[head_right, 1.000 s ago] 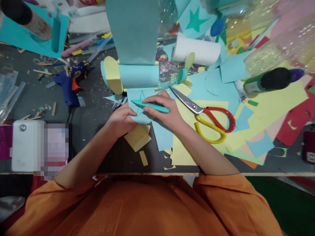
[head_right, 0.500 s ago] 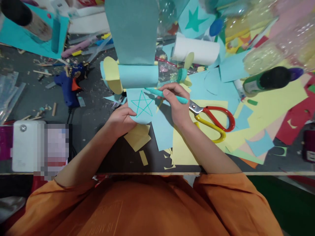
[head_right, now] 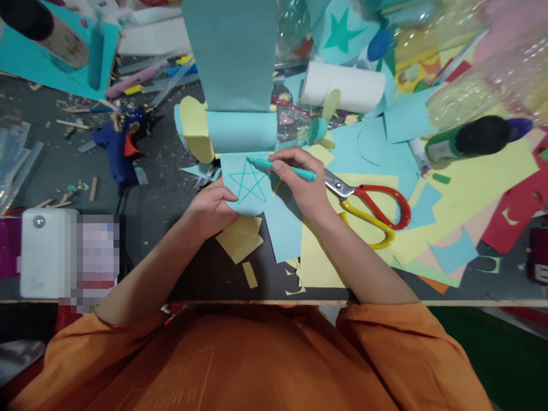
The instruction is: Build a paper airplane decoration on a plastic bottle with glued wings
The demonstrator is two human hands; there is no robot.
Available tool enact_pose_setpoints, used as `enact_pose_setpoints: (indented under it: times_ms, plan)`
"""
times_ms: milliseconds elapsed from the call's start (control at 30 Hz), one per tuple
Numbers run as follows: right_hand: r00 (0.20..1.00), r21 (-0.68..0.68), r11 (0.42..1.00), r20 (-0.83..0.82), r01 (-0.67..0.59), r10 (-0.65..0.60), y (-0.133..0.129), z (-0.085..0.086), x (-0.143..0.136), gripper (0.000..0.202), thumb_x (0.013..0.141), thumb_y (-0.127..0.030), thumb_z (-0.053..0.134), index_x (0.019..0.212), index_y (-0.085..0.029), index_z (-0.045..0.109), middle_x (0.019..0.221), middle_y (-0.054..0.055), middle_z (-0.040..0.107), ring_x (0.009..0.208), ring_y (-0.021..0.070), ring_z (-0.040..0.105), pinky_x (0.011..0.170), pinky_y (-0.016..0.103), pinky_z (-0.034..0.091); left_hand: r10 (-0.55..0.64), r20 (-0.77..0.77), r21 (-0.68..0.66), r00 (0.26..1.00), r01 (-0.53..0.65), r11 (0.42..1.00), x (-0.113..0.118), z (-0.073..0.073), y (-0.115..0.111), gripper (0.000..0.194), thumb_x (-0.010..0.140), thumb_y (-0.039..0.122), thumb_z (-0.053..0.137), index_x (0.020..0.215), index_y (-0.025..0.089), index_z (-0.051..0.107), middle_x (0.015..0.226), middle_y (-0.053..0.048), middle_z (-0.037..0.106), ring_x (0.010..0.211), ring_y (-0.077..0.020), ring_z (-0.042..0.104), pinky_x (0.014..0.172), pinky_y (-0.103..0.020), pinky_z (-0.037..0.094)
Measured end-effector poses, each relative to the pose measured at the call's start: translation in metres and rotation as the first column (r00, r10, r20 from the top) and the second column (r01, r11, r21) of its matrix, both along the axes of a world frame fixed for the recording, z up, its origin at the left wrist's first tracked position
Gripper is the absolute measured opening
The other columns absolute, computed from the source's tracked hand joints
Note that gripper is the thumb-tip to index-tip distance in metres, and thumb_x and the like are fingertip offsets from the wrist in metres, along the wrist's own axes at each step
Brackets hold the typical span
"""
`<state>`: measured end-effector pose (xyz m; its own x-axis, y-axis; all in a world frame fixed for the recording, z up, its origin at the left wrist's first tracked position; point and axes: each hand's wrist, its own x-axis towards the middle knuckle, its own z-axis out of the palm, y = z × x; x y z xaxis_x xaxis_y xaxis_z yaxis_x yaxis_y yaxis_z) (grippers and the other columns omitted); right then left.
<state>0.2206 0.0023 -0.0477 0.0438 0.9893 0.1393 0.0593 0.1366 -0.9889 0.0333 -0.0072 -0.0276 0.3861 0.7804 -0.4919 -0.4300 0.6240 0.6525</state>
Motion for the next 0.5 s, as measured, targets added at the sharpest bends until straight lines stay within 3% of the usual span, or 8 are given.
enact_pose_setpoints:
  times_ms: [500]
  plan:
    - [0.998, -0.001, 1.0, 0.059, 0.018, -0.017, -0.0016, 0.0083, -0.0025, 0.014, 0.083, -0.04, 0.071, 0.078, -0.026, 0.07, 0.077, -0.003, 0.07, 0.069, 0.0156, 0.068, 0.066, 0.035, 0.056, -0.004, 0.009, -0.014, 1.0, 0.004, 1.0, 0.004, 0.0067, 0.0011, 0.049, 0.058, 0.008, 0.05, 0.103, 0.018, 0.065, 0.107, -0.007, 0.075, 0.126, -0.0293, 0.06, 0.098, -0.04, 0.052]
